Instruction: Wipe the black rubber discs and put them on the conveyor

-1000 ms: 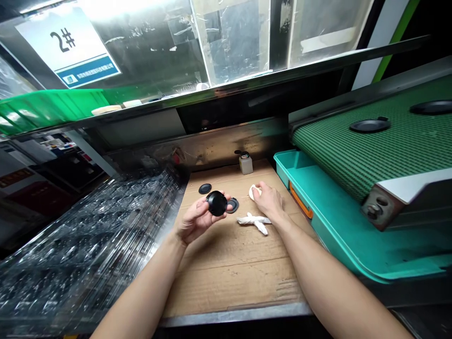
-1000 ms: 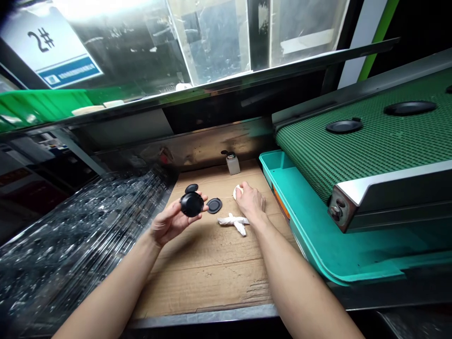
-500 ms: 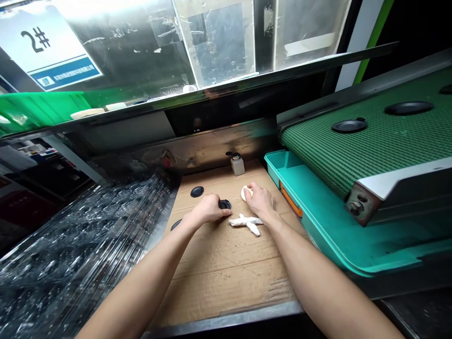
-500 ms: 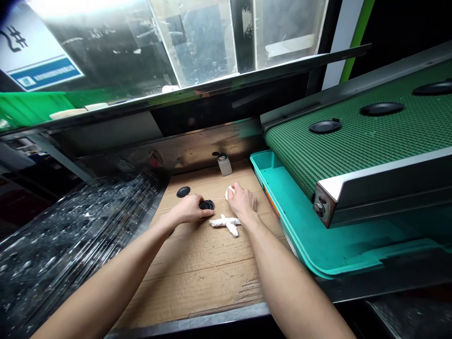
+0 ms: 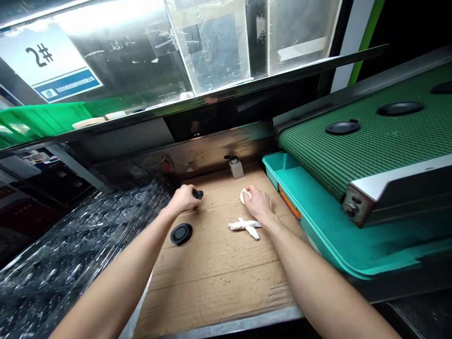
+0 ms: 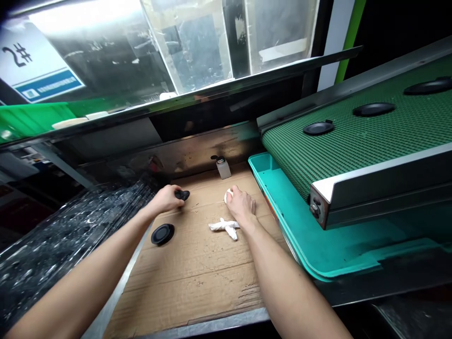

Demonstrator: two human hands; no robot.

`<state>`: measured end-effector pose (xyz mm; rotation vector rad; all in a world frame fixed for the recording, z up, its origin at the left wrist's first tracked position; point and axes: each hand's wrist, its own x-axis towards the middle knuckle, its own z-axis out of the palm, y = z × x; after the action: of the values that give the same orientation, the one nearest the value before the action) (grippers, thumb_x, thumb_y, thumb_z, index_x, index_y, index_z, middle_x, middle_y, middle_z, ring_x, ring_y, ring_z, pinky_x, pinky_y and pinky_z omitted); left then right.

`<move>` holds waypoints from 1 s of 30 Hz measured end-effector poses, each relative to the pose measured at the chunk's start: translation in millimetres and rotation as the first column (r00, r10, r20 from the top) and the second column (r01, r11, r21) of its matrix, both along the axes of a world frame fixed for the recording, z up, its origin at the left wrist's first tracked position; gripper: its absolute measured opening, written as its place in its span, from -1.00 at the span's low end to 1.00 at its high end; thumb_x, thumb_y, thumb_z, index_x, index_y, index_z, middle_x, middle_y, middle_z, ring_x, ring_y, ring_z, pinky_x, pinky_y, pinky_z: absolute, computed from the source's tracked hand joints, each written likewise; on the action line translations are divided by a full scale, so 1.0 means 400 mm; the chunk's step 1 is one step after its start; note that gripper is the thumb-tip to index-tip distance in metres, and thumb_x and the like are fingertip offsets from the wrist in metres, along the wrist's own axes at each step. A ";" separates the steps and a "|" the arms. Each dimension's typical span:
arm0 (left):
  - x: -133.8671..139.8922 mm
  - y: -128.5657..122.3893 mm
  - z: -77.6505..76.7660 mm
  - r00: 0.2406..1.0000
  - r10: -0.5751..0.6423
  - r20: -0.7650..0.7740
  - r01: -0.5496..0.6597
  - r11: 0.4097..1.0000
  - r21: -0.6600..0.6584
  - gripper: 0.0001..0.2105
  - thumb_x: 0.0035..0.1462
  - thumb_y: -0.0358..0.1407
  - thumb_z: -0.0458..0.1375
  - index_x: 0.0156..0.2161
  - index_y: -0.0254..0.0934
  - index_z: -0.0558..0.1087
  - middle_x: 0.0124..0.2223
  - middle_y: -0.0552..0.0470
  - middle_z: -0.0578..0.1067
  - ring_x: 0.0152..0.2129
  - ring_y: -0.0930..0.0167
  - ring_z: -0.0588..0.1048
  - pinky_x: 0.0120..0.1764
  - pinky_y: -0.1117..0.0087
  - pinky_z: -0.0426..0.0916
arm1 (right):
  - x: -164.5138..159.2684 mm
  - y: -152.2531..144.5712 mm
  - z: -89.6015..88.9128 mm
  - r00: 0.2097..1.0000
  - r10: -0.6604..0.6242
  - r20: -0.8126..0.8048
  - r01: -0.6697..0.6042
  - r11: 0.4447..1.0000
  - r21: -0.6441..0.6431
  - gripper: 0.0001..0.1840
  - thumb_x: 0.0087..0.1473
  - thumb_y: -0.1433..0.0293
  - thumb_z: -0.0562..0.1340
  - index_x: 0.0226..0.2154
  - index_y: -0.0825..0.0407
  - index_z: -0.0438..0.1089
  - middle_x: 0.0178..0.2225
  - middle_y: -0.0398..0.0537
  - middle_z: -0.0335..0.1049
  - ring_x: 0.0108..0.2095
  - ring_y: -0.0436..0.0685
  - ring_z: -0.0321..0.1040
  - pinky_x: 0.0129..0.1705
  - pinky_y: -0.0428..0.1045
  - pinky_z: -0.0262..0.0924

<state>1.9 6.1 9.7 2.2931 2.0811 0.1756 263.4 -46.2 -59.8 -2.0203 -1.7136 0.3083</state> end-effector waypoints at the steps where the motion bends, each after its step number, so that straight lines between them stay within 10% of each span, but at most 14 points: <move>1: -0.027 0.023 0.009 1.000 0.030 0.006 -0.030 1.000 -0.008 -0.47 -0.22 -0.24 0.26 -0.04 -0.35 0.46 -0.10 -0.18 0.53 -0.19 0.18 0.49 -0.18 0.35 0.34 | 0.000 0.000 0.002 1.000 0.002 0.003 -0.002 1.000 0.002 -0.57 0.24 0.08 -0.05 -0.01 -0.11 0.32 -0.26 0.03 0.47 -0.21 0.21 0.41 -0.20 0.01 0.13; 11: -0.035 0.135 -0.012 0.997 0.025 0.071 -0.010 0.978 -0.208 -0.43 -0.35 -0.42 0.20 -0.06 -0.37 0.47 -0.21 -0.06 0.56 -0.31 0.30 0.53 -0.38 0.48 0.36 | -0.002 -0.005 0.013 1.000 -0.001 0.015 0.000 0.999 0.040 -0.65 0.24 0.13 -0.03 -0.06 -0.11 0.32 -0.30 0.00 0.48 -0.26 0.20 0.43 -0.24 0.01 0.14; 30: -0.017 0.160 -0.018 0.995 -0.097 -0.011 0.089 0.950 -0.301 -0.34 -0.31 -0.29 0.26 0.05 -0.28 0.43 -0.03 -0.05 0.52 -0.14 0.27 0.50 -0.14 0.45 0.36 | 0.002 -0.004 0.020 1.000 0.002 -0.011 -0.001 1.000 0.019 -0.65 0.25 0.14 -0.03 -0.06 -0.10 0.31 -0.30 0.00 0.48 -0.24 0.19 0.42 -0.24 0.00 0.14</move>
<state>-5.1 69.9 2.6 2.2100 1.8530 -0.1635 264.3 -47.9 -51.8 -2.0005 -1.7054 0.3018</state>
